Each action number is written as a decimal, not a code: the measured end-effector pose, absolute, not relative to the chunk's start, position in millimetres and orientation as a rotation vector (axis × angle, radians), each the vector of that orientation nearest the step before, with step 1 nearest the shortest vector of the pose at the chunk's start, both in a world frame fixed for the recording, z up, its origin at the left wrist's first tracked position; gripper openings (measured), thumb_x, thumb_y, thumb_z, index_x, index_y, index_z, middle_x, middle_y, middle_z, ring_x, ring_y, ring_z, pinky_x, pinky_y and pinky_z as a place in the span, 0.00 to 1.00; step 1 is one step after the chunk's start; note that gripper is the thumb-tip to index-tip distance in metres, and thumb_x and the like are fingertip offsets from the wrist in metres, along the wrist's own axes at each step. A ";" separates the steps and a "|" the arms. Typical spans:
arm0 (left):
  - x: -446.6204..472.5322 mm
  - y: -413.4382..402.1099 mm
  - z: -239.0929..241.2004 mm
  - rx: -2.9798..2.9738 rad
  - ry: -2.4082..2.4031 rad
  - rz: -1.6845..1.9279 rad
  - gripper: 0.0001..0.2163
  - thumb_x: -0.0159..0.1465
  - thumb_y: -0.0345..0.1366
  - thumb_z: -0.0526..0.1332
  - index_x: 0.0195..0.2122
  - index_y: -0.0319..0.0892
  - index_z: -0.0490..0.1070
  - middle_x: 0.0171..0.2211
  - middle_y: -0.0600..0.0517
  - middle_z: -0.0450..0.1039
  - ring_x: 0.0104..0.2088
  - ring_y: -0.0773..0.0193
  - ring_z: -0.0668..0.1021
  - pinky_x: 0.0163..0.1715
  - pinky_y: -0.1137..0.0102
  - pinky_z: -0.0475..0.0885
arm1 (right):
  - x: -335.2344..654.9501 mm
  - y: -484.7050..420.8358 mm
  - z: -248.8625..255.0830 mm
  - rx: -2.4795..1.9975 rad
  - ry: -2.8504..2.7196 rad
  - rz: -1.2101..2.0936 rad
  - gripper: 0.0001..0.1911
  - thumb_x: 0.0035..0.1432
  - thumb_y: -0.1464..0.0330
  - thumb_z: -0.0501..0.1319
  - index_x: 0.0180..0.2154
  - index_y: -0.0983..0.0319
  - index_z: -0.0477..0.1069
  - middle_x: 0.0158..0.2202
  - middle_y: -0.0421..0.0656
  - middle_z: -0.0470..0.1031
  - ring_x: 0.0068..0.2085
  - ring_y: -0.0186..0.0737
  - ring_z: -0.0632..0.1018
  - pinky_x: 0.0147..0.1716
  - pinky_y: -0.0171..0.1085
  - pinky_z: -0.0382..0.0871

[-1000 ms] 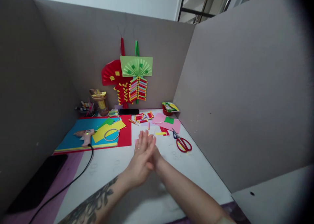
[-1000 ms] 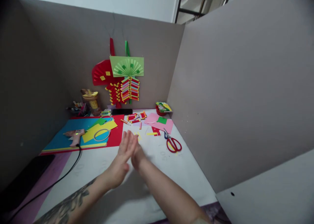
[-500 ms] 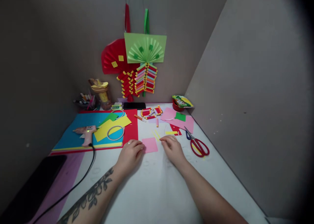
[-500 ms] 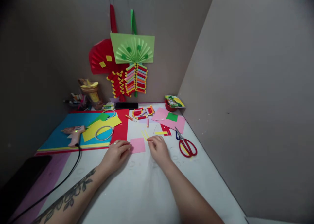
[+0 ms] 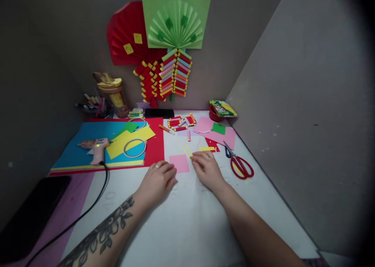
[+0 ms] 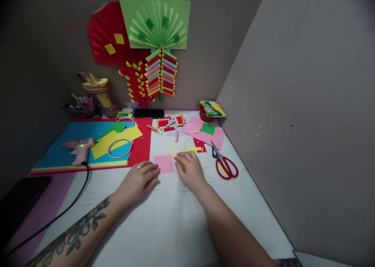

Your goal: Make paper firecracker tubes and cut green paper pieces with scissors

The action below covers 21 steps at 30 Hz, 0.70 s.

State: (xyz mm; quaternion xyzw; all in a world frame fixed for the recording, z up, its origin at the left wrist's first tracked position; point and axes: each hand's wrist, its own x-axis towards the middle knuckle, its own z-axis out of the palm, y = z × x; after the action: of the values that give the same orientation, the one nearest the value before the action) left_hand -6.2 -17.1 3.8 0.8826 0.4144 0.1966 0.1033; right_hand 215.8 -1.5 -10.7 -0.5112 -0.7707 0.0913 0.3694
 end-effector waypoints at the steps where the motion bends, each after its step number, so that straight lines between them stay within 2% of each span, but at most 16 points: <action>1: -5.2 -18.4 3.6 2.606 1.229 0.572 0.11 0.61 0.36 0.58 0.44 0.44 0.72 0.44 0.47 0.73 0.47 0.54 0.70 0.45 0.58 0.65 | 211.2 -4.9 -9.8 -1.270 -2.029 0.268 0.11 0.55 0.73 0.57 0.39 0.60 0.74 0.41 0.44 0.76 0.45 0.45 0.70 0.46 0.47 0.66; 8: -17.3 -17.9 10.9 2.604 1.343 0.576 0.10 0.63 0.36 0.55 0.43 0.45 0.73 0.43 0.48 0.74 0.44 0.58 0.72 0.44 0.62 0.65 | 195.4 -19.8 -14.3 -1.218 -2.268 0.359 0.14 0.56 0.71 0.58 0.44 0.58 0.74 0.47 0.42 0.75 0.50 0.46 0.70 0.50 0.50 0.65; 11: -42.7 -9.6 18.0 2.540 1.781 0.610 0.12 0.64 0.33 0.52 0.41 0.44 0.74 0.42 0.47 0.74 0.42 0.56 0.72 0.43 0.62 0.65 | 197.4 -20.1 -15.3 -1.239 -2.288 0.337 0.14 0.55 0.70 0.58 0.44 0.58 0.74 0.48 0.43 0.75 0.53 0.47 0.69 0.51 0.51 0.64; 15: -73.2 2.7 20.4 2.335 2.314 0.490 0.13 0.62 0.37 0.52 0.43 0.41 0.73 0.43 0.43 0.71 0.42 0.49 0.71 0.36 0.60 0.65 | 195.3 -22.3 -11.3 -1.223 -2.328 0.338 0.15 0.55 0.70 0.58 0.45 0.58 0.73 0.50 0.43 0.73 0.53 0.48 0.68 0.51 0.51 0.64; 18: -80.5 9.8 17.7 2.286 2.343 0.402 0.12 0.62 0.37 0.51 0.36 0.40 0.74 0.39 0.42 0.71 0.41 0.48 0.71 0.36 0.60 0.65 | 191.1 -24.5 -8.3 -1.214 -2.366 0.366 0.16 0.55 0.70 0.58 0.46 0.58 0.73 0.51 0.44 0.72 0.54 0.48 0.69 0.52 0.51 0.64; 21: -74.0 10.9 17.2 2.251 2.278 0.521 0.11 0.62 0.36 0.51 0.32 0.40 0.72 0.36 0.43 0.71 0.41 0.49 0.70 0.39 0.60 0.65 | 188.6 -24.8 -7.3 -1.210 -2.391 0.383 0.17 0.55 0.70 0.57 0.48 0.61 0.72 0.51 0.47 0.72 0.54 0.47 0.69 0.53 0.49 0.63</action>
State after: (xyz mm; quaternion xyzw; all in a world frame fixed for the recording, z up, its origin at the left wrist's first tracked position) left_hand -74.0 10.9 17.2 0.6929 0.7011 0.1602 -0.0514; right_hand 188.6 -24.8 -7.3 -0.4364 -0.8625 0.1383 0.2154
